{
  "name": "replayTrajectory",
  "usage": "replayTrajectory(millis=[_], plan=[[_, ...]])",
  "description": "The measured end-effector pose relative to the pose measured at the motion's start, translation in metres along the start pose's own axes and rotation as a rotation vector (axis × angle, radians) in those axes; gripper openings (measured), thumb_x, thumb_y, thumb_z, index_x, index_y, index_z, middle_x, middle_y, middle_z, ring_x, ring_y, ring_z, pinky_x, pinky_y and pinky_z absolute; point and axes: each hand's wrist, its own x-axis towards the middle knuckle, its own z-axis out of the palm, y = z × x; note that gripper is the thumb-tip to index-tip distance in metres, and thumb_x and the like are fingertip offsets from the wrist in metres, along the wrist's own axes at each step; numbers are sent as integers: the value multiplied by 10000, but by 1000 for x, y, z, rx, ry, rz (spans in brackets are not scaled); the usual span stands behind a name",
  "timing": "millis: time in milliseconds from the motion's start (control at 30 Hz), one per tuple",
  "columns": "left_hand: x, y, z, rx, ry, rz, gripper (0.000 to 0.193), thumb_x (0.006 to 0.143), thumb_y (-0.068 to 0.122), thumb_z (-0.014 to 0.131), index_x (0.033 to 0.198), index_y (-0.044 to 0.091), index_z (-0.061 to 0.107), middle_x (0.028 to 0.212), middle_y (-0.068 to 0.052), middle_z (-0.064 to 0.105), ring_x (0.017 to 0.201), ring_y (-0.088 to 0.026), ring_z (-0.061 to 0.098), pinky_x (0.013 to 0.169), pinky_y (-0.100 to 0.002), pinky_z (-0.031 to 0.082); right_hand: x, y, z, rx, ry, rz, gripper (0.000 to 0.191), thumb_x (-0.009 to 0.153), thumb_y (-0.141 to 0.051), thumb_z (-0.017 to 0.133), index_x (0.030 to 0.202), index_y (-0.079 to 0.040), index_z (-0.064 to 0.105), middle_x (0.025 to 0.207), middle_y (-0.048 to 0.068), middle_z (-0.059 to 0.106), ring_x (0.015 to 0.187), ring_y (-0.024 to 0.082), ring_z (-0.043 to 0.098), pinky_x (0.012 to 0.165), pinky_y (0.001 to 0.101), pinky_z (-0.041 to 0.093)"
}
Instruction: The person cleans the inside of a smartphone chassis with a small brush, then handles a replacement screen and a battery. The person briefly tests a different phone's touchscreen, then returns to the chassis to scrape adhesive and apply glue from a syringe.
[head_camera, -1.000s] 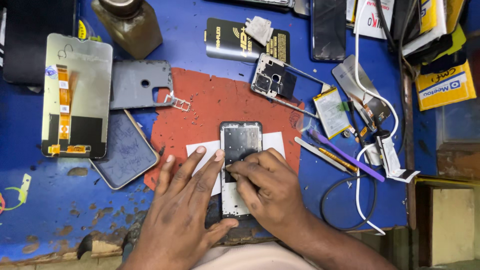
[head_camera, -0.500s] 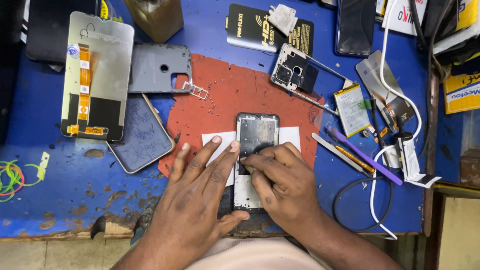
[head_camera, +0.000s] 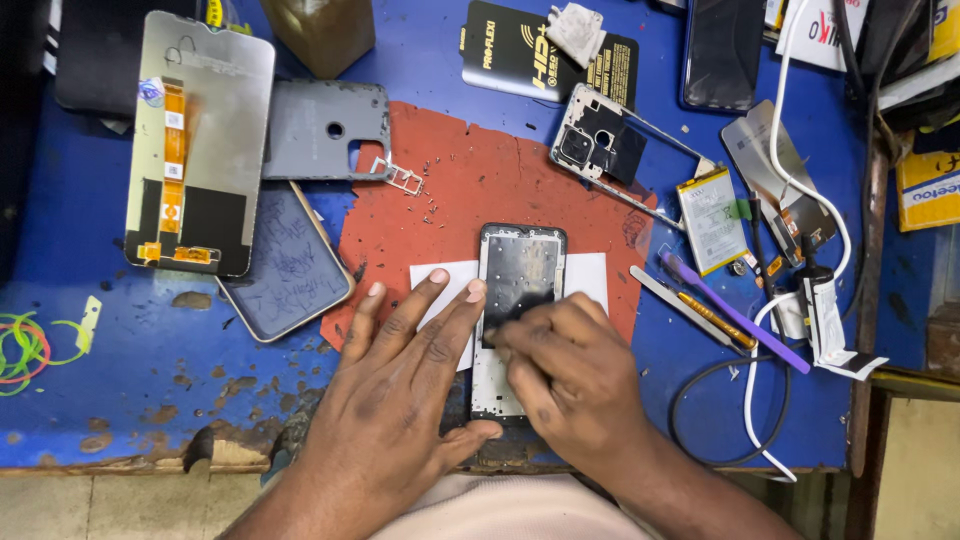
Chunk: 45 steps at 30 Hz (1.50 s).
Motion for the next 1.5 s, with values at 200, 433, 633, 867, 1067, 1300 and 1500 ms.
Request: replayTrajectory(millis=[200, 433, 633, 867, 1067, 1300, 1500], plan=[[1, -1, 0, 4, -1, 3, 1085, 691, 423, 839, 1512, -18, 283, 1502, -163, 467, 1434, -374, 352, 1168, -613, 164, -3, 2, -2, 10, -29, -21, 247, 770, 34, 706, 992, -60, 754, 880, 54, 669, 808, 209, 616, 721, 332, 508], [0, -1, 0, -17, 1, -7, 1096, 677, 422, 844, 1516, -12, 287, 1499, -159, 476, 1437, -371, 354, 1172, -608, 161, -5, 2, -3, -2, -67, -94, 272, 742, 32, 708, 993, -67, 747, 882, 52, 663, 816, 216, 621, 760, 361, 490], [0, 0, 0, 8, -7, -6, 1090, 674, 414, 846, 1509, -13, 291, 1491, -164, 476, 1440, -373, 355, 1170, -610, 169, -7, 1, 2, -25, -16, -39, 223, 790, 24, 708, 995, -58, 737, 893, 52, 668, 823, 221, 623, 757, 349, 498], [1, -1, 0, 2, -6, -2, 1079, 682, 417, 845, 1503, -16, 295, 1493, -165, 474, 1432, -376, 353, 1163, -610, 174, -3, 5, -6, 83, -36, -2, 255, 778, 40, 688, 1006, -45, 765, 886, 68, 689, 812, 207, 656, 713, 333, 535], [0, -1, 1, 3, -9, 3, 1064, 695, 422, 834, 1501, -19, 298, 1503, -169, 470, 1431, -377, 352, 1165, -612, 171, 4, 6, 4, -1, 63, 57, 224, 805, 30, 709, 1013, -35, 759, 899, 80, 687, 827, 206, 656, 723, 318, 541], [0, -2, 1, -13, -4, -5, 1067, 704, 432, 833, 1509, -16, 293, 1488, -173, 477, 1433, -378, 357, 1165, -612, 166, 4, 5, 0, 21, -5, 21, 238, 795, 40, 706, 1014, -40, 753, 900, 68, 695, 834, 205, 651, 720, 319, 534], [0, -1, 1, -8, -7, -1, 1060, 710, 434, 821, 1511, -14, 291, 1491, -170, 481, 1433, -379, 356, 1169, -614, 160, 4, 3, 3, 3, 37, 42, 233, 809, 42, 709, 1025, -37, 746, 911, 76, 692, 843, 203, 652, 720, 316, 540]])
